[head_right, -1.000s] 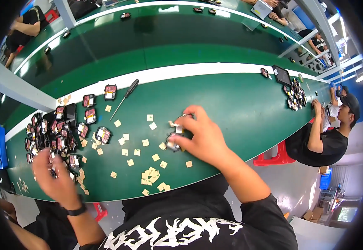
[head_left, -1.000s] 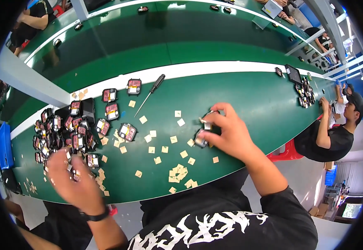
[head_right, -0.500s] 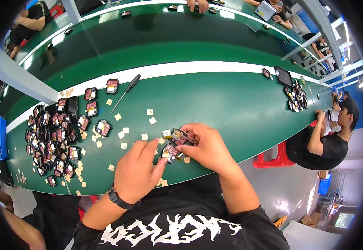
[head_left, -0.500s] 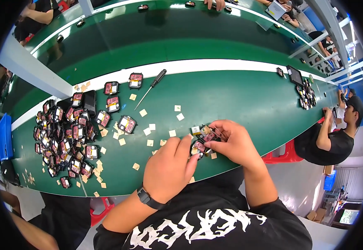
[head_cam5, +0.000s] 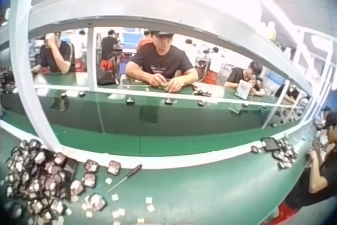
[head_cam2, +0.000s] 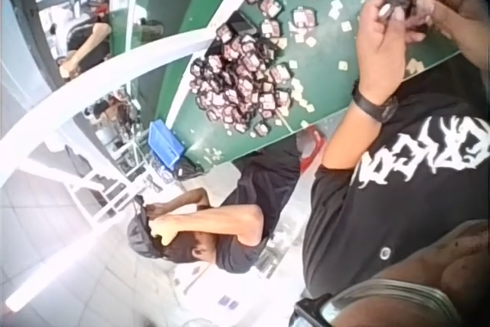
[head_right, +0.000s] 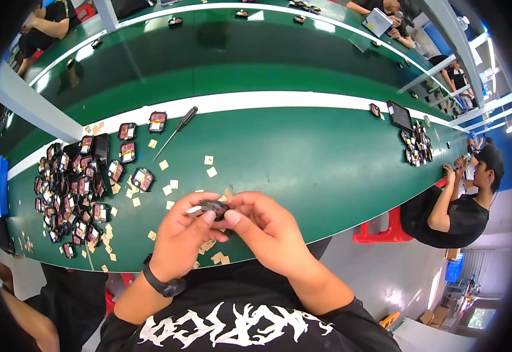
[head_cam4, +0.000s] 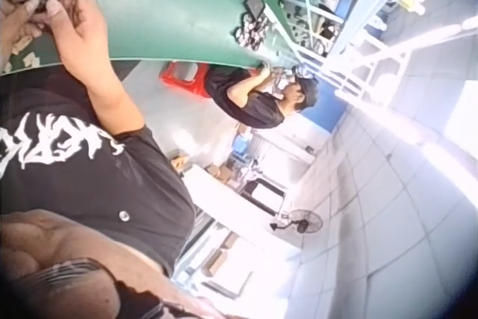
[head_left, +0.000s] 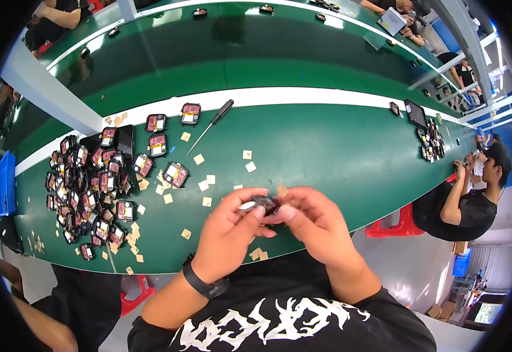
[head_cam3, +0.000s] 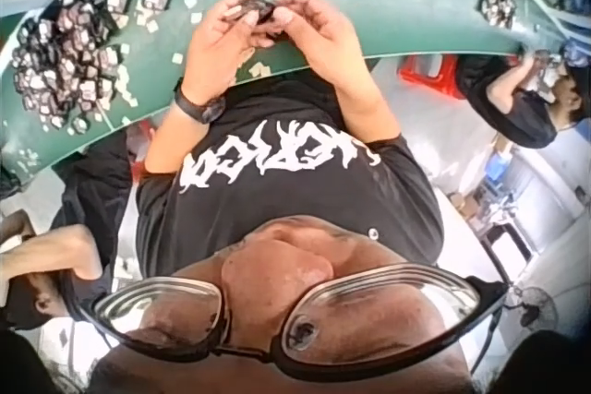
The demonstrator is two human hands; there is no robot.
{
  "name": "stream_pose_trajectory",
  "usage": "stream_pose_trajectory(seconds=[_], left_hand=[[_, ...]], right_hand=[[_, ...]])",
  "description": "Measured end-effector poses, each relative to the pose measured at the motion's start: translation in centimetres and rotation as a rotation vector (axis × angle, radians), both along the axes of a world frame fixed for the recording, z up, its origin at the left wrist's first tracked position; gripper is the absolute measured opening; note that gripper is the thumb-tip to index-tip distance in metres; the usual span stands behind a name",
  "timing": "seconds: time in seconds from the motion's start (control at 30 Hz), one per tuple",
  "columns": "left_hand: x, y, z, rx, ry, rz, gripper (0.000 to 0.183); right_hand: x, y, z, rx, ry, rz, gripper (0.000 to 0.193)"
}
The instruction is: Assembling small electronic devices, likely smartwatches, by placing components and applying adhesive.
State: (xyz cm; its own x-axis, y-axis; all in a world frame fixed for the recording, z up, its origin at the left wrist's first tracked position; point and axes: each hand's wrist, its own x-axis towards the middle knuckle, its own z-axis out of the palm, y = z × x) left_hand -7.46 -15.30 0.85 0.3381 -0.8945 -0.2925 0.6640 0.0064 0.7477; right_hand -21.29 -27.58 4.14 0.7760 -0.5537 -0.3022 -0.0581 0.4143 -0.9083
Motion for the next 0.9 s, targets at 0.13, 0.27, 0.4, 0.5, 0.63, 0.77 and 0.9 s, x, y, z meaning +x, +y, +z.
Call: stream_pose_trajectory(seconds=[0.13,0.27,0.4,0.5,0.63,0.77,0.9], left_hand=[[0.9,1.2,-0.6,0.043,-0.024,0.023,0.029],[0.9,2.3,-0.1,0.116,-0.086,-0.006,0.026],[0.4,2.8,-0.6,0.097,-0.210,0.032,0.026],[0.7,3.2,-0.4,0.156,-0.334,0.012,0.025],[1.0,3.7,-0.6,0.142,-0.522,-0.023,0.027],[1.3,3.9,-1.0,0.097,-0.780,-0.077,0.024],[1.9,3.9,-0.1,0.135,-0.624,-0.180,0.023]], right_hand=[[-0.7,-0.2,-0.1,-0.903,0.210,-0.099,0.020],[-0.6,0.0,-0.3,-1.091,0.387,0.066,0.020],[0.5,1.1,0.6,-1.144,0.262,0.104,0.013],[0.4,1.8,0.8,-1.221,0.313,0.175,0.013],[0.9,2.0,1.0,-1.315,0.282,0.224,0.011],[0.9,2.2,1.0,-1.349,0.328,0.311,0.010],[0.7,2.2,0.8,-1.328,0.331,0.366,0.010]])
